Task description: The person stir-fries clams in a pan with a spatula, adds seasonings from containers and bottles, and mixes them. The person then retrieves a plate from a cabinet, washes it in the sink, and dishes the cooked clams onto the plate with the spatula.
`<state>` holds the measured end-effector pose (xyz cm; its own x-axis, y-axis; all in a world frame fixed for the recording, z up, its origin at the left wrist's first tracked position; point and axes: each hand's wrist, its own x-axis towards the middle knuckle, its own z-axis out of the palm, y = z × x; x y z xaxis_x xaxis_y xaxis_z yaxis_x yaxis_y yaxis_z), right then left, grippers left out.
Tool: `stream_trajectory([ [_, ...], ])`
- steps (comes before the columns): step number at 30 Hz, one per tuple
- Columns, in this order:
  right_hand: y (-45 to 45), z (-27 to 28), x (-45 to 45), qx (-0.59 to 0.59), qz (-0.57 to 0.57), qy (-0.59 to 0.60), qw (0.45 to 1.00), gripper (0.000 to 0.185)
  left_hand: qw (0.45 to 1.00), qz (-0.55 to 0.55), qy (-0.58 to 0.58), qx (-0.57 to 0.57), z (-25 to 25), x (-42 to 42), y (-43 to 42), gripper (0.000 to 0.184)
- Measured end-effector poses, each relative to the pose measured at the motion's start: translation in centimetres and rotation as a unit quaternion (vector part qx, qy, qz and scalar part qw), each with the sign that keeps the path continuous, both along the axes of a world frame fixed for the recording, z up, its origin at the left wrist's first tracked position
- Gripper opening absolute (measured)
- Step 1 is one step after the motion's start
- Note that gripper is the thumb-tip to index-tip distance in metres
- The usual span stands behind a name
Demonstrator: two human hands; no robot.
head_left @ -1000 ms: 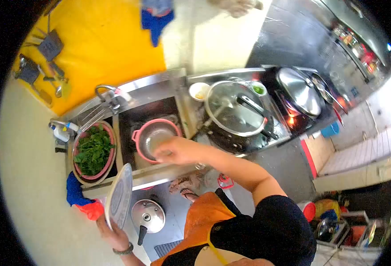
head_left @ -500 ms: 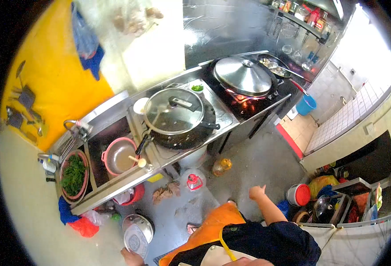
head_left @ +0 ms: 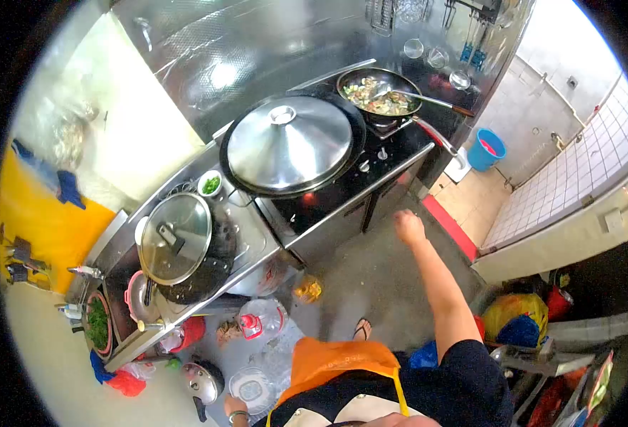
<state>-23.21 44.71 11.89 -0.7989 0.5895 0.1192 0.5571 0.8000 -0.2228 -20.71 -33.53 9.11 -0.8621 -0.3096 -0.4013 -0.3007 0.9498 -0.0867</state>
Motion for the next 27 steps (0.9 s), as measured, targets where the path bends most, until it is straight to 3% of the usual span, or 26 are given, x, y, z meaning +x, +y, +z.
stream_trajectory([
  [4, 8.9, 1.2, -7.1, 0.088, 0.105, 0.071, 0.988, 0.022, 0.999, 0.01, -0.046, 0.003, -1.3, 2.1, 8.7, 0.026],
  [8, 15.7, -0.7, -14.7, 0.149, 0.214, 0.17, 0.95, 0.027, 0.997, 0.021, -0.073, 0.012, -3.8, 3.1, 18.1, 0.027],
  [9, 17.6, -3.7, -17.0, 0.161, 0.236, 0.212, 0.935, 0.023, 0.997, 0.022, -0.079, 0.015, -4.4, 3.3, 20.3, 0.027],
  [12, 19.0, -4.0, -18.8, 0.109, 0.232, 0.019, 0.966, 0.02, 0.995, 0.029, -0.092, 0.023, -5.5, 3.8, 25.9, 0.028],
  [16, 18.9, -0.4, -18.3, 0.133, 0.227, 0.105, 0.959, 0.029, 0.994, 0.041, -0.09, 0.038, -4.5, 4.8, 31.5, 0.029],
  [19, 18.9, 0.1, -18.7, 0.048, 0.166, 0.011, 0.985, 0.031, 0.996, 0.04, -0.072, 0.044, -3.6, 5.6, 35.0, 0.029],
  [22, 18.6, -0.2, -20.0, -0.063, 0.076, -0.002, 0.995, 0.032, 0.997, 0.049, -0.04, 0.044, -2.9, 7.0, 38.4, 0.03],
  [24, 19.1, 0.2, -19.8, -0.166, 0.045, -0.037, 0.984, 0.046, 0.997, 0.067, -0.017, 0.042, -2.7, 8.7, 41.0, 0.03],
  [25, 19.9, -0.4, -18.6, -0.295, 0.09, 0.013, 0.951, 0.049, 0.996, 0.083, -0.005, 0.036, -2.6, 9.8, 42.3, 0.03],
  [27, 22.8, -1.4, -13.7, -0.53, 0.159, 0.106, 0.826, 0.055, 0.991, 0.124, 0.019, 0.039, -2.4, 11.4, 45.5, 0.03],
])
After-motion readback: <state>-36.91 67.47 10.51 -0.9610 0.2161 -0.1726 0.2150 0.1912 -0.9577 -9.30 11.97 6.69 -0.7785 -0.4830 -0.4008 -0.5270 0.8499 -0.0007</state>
